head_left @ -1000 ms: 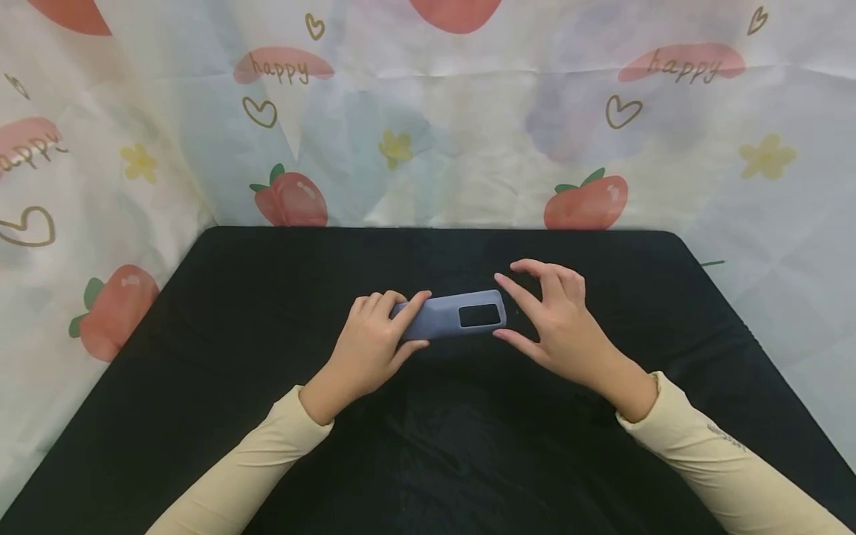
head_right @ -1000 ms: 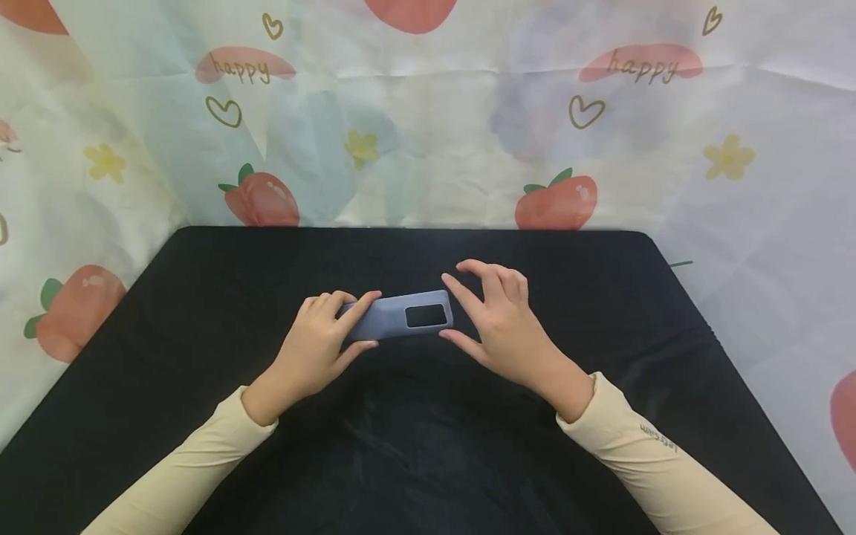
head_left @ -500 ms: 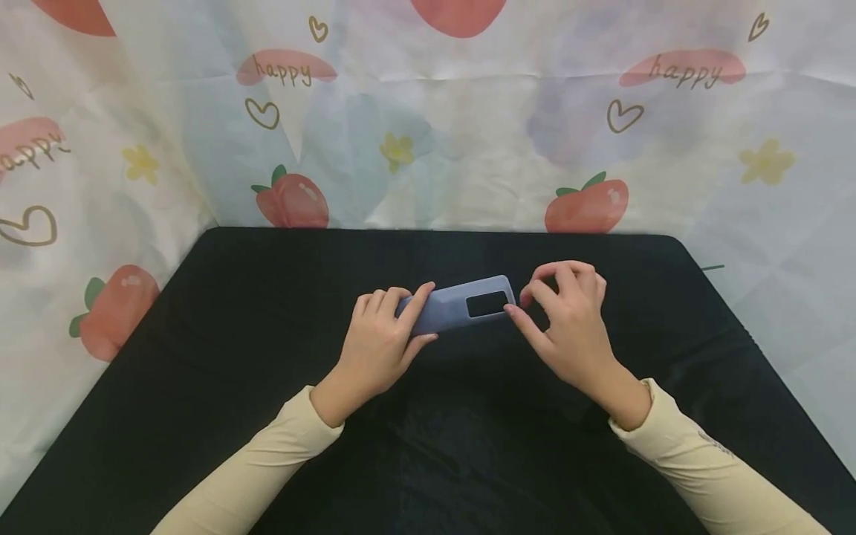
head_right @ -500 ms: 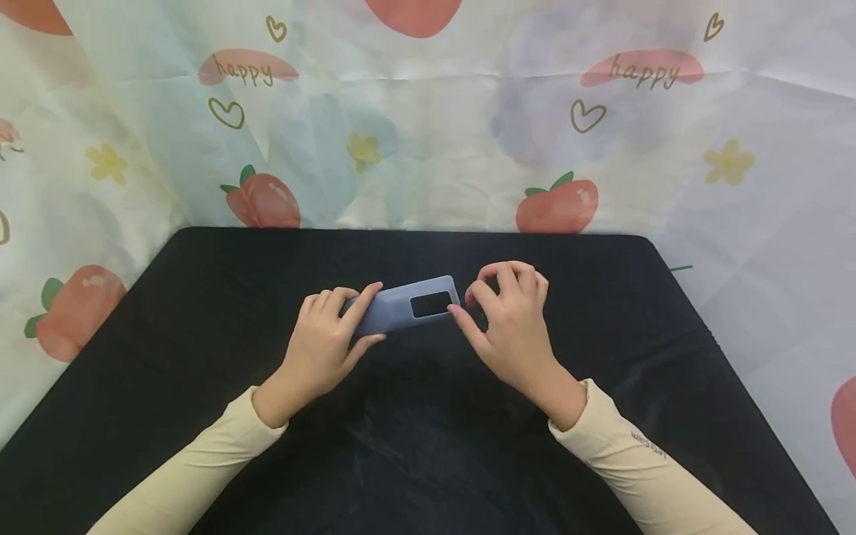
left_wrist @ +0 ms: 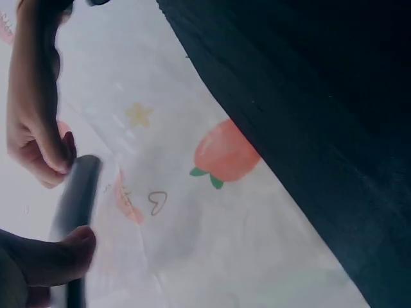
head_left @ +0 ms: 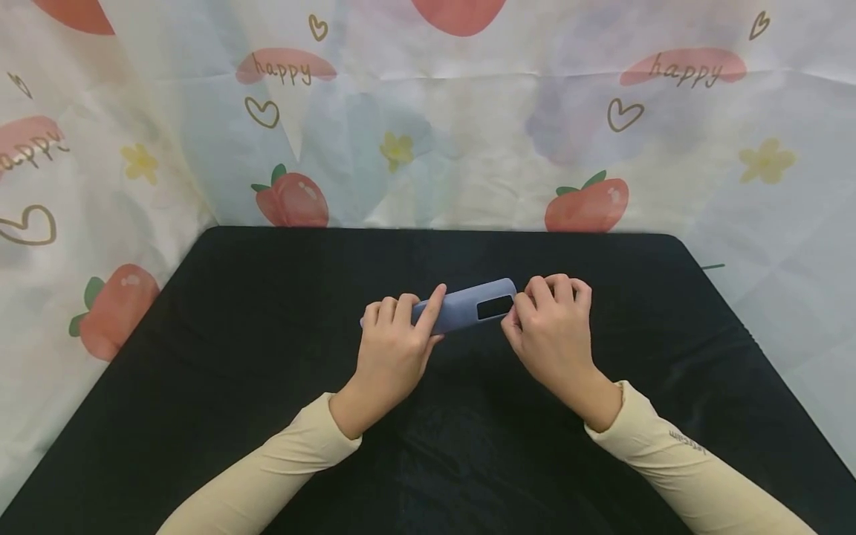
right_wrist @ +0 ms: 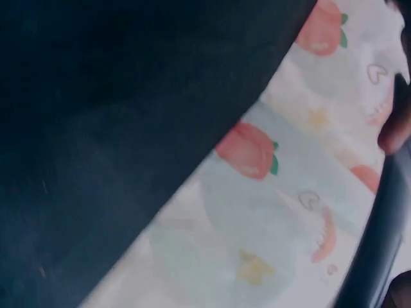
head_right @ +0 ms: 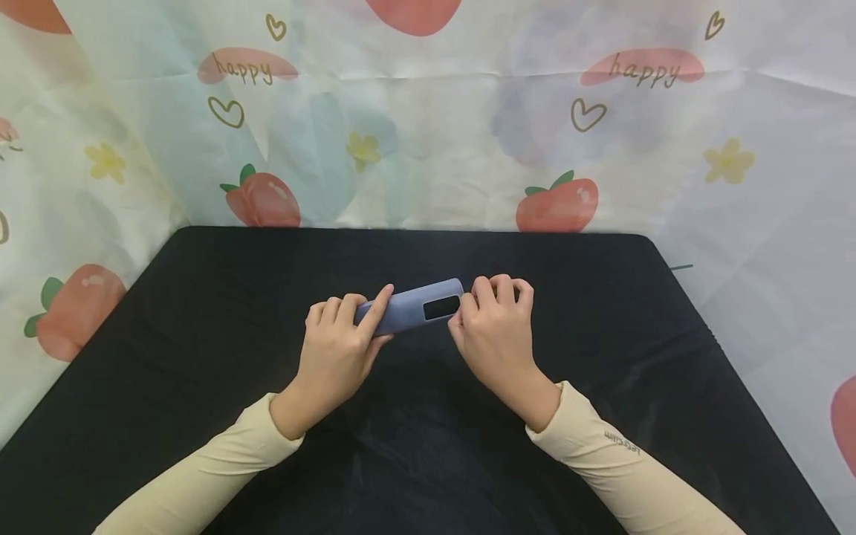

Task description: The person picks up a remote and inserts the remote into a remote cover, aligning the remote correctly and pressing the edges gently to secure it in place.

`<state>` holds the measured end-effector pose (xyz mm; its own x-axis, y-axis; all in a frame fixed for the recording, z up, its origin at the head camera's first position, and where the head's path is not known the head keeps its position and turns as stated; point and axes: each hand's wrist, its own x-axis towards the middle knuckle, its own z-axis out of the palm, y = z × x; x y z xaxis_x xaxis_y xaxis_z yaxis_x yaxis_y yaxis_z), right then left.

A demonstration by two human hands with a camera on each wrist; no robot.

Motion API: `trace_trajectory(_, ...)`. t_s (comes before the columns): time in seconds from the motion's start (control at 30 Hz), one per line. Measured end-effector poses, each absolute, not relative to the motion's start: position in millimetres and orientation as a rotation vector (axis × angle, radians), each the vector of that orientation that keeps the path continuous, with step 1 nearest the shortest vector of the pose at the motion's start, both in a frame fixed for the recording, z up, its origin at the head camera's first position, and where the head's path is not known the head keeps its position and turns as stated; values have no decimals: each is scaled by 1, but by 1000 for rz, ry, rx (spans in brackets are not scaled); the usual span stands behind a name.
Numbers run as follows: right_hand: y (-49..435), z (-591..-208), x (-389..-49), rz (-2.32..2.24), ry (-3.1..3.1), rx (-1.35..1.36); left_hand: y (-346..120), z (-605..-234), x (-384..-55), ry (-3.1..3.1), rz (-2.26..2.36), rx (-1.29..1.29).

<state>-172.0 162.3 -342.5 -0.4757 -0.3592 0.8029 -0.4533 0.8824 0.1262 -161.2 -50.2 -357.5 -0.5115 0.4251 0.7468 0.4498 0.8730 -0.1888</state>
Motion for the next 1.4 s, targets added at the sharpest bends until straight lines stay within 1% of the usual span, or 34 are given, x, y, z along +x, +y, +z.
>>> trace_trajectory(0.23, 157, -357, -172, 143, -2171, 560, -46, -352, -167, -2260, 13, -670)
trace_trajectory(0.37, 162, -357, -173, 186, -2166, 604, -47, -352, -173, -2270, 37, -707)
trace_trajectory(0.43, 166, -353, -176, 254, -2109, 663, -48, -353, -175, -2273, 27, -728)
trace_trajectory(0.57, 178, -343, -182, 303, -2019, 891, -51, -355, -180, -2251, 10, -782)
trace_trajectory(0.7, 187, -338, -187, 133, -2058, 1028, -56, -356, -183, -2195, -2, -841)
trace_trajectory(0.8, 190, -340, -188, 62, -2052, 1020, -61, -353, -186, -2175, -31, -860)
trace_trajectory(1.03, 200, -344, -188, 173, -2097, 968, -85, -347, -199, -2213, -95, -815)
trace_trajectory(1.2, 203, -342, -190, 186, -2187, 947, -93, -345, -203, -2206, -121, -863)
trace_trajectory(1.4, 204, -343, -190, 307, -2234, 959, -95, -344, -202, -2242, -356, -948)
